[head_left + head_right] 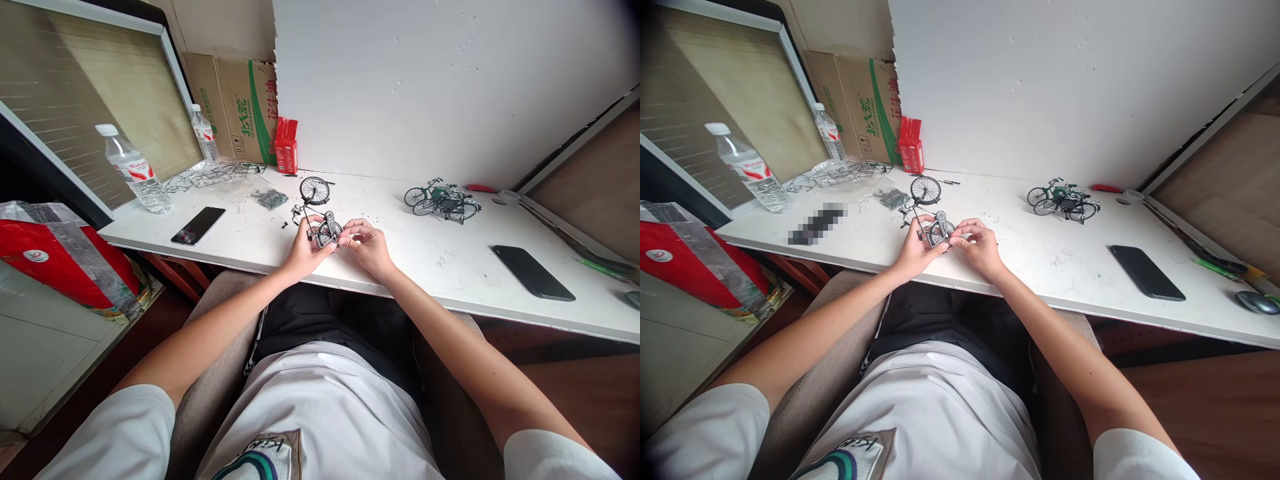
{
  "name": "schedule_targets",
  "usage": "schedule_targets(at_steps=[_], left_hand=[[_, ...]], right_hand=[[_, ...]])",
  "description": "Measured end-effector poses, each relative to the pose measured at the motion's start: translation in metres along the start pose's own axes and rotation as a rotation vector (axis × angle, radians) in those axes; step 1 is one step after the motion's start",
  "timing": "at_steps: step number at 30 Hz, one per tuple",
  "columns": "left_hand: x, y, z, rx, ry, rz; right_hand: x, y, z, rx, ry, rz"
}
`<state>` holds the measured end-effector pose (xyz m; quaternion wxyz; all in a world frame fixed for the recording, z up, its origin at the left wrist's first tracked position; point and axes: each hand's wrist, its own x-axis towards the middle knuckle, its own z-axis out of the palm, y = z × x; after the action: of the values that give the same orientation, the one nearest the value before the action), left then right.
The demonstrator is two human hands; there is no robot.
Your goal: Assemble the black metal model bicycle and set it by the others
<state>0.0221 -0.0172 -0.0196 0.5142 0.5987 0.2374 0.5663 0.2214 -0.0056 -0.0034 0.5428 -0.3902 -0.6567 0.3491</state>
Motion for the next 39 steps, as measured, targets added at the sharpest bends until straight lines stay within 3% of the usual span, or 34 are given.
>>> schedule_targets(at_steps=[17,29,39], left_hand=[[-0.002,0.003,0.0,0.06,0.0,0.018],[-0.002,0.002,0.002,-0.027,-0.021,-0.024],[-0.001,0.003,0.003,-0.033,-0.014,-0.013]], right_hand=[[-0.001,-0.001,0.003,0.091,-0.032,0.024],[-0.001,0.007,0.003,0.029,-0.02,0.017],[-0.002,-0.003,0.005,-0.091,0.004,-0.058]])
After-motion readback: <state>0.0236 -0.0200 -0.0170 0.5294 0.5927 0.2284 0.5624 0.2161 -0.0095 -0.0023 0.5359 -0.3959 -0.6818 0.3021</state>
